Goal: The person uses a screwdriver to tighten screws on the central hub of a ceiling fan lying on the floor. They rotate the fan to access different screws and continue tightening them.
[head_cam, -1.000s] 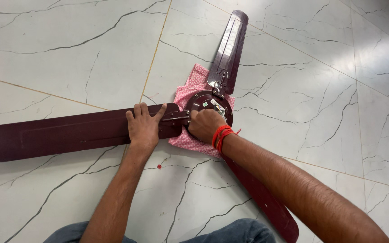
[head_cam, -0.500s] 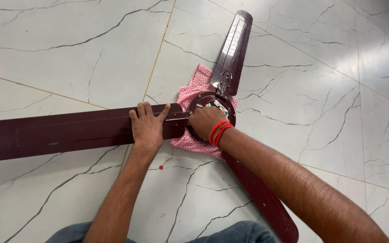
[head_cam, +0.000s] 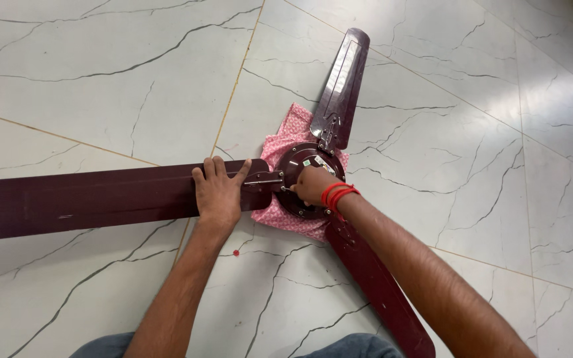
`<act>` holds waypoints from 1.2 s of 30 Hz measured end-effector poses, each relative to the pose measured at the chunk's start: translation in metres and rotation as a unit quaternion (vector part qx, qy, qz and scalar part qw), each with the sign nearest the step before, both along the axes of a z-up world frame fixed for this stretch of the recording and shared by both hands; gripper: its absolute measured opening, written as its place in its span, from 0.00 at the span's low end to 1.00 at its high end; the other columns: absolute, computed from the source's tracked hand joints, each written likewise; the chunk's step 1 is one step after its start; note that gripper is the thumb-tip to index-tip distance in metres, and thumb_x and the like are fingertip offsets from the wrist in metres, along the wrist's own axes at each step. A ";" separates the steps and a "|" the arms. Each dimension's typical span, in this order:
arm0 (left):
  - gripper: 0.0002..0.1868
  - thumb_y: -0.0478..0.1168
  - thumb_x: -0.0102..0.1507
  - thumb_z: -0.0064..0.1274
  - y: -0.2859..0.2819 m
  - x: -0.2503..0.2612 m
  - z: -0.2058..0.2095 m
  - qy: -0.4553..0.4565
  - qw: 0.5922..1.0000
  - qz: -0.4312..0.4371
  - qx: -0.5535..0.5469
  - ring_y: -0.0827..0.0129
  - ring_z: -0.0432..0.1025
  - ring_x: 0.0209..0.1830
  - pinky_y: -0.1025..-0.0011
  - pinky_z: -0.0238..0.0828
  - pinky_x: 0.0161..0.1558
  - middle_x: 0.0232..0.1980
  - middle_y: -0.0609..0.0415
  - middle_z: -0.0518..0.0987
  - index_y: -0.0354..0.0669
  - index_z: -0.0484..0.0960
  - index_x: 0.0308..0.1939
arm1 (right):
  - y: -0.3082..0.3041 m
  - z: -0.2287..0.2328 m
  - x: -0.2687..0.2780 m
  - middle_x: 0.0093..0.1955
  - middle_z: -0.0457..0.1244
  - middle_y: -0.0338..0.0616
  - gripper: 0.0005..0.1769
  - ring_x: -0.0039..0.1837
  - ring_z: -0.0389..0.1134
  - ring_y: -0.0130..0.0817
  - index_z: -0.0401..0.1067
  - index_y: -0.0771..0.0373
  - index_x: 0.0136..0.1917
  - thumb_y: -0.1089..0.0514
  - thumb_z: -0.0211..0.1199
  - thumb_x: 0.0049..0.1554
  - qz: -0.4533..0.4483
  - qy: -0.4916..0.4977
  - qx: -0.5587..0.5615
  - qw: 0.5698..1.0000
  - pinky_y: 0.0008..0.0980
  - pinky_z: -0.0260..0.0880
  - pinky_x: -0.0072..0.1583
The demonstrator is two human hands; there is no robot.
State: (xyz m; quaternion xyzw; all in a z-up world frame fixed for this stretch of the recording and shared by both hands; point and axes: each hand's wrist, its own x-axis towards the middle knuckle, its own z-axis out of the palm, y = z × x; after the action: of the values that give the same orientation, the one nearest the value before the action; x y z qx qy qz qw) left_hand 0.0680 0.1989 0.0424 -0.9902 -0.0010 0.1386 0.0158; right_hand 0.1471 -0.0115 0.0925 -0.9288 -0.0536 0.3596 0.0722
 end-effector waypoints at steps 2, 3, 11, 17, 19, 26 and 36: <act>0.52 0.44 0.57 0.64 0.000 -0.002 -0.001 -0.021 1.000 -0.001 0.004 0.52 0.53 0.68 0.52 0.52 0.63 0.68 0.42 0.62 0.82 0.50 0.79 | -0.004 0.007 -0.018 0.38 0.69 0.56 0.12 0.46 0.73 0.50 0.78 0.70 0.35 0.58 0.65 0.53 0.150 -0.094 -0.015 0.984 0.45 0.72 0.53; 0.52 0.45 0.57 0.63 0.000 -0.002 -0.001 -0.033 0.999 0.000 0.007 0.52 0.53 0.69 0.52 0.52 0.64 0.68 0.43 0.62 0.82 0.51 0.79 | -0.005 0.010 -0.024 0.39 0.68 0.58 0.09 0.47 0.71 0.52 0.77 0.71 0.34 0.61 0.67 0.49 0.226 -0.140 -0.021 0.964 0.46 0.72 0.53; 0.52 0.44 0.58 0.63 -0.001 -0.003 0.002 -0.016 1.000 -0.004 0.009 0.52 0.53 0.68 0.53 0.51 0.63 0.68 0.42 0.62 0.81 0.51 0.80 | 0.004 0.029 -0.032 0.46 0.66 0.53 0.08 0.46 0.73 0.46 0.77 0.68 0.34 0.64 0.64 0.54 0.423 -0.238 -0.087 0.870 0.43 0.77 0.46; 0.52 0.45 0.58 0.63 -0.002 -0.002 0.005 -0.009 1.000 -0.003 0.019 0.53 0.53 0.68 0.54 0.51 0.64 0.68 0.42 0.62 0.80 0.50 0.80 | 0.013 0.023 -0.030 0.36 0.68 0.56 0.14 0.41 0.73 0.50 0.77 0.66 0.35 0.57 0.65 0.59 0.267 -0.179 -0.080 0.944 0.45 0.75 0.46; 0.53 0.45 0.57 0.64 -0.003 -0.002 0.006 0.000 1.000 -0.004 0.022 0.52 0.52 0.68 0.54 0.51 0.63 0.68 0.42 0.61 0.81 0.49 0.80 | 0.014 0.021 -0.023 0.33 0.69 0.54 0.17 0.41 0.74 0.49 0.79 0.66 0.34 0.54 0.66 0.59 0.131 -0.131 -0.037 0.982 0.44 0.74 0.48; 0.55 0.44 0.57 0.64 -0.001 -0.001 0.003 0.002 1.000 -0.005 0.023 0.53 0.53 0.68 0.54 0.52 0.63 0.68 0.42 0.61 0.81 0.48 0.80 | 0.022 0.013 -0.021 0.40 0.69 0.52 0.08 0.43 0.74 0.50 0.80 0.65 0.40 0.59 0.64 0.56 0.304 -0.191 -0.092 0.929 0.45 0.77 0.44; 0.55 0.43 0.57 0.64 -0.002 -0.001 -0.002 -0.007 1.000 -0.004 0.027 0.52 0.52 0.68 0.54 0.52 0.63 0.69 0.41 0.61 0.81 0.48 0.81 | 0.013 0.004 0.010 0.36 0.69 0.54 0.25 0.38 0.73 0.48 0.76 0.71 0.37 0.46 0.62 0.63 -0.084 0.079 -0.042 0.992 0.40 0.67 0.36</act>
State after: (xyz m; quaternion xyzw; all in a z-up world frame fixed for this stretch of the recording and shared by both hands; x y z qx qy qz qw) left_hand 0.0671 0.1971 0.0401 -0.9904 -0.0009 0.1318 0.0427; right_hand 0.1567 0.0016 0.0961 -0.9009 0.0455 0.4264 0.0670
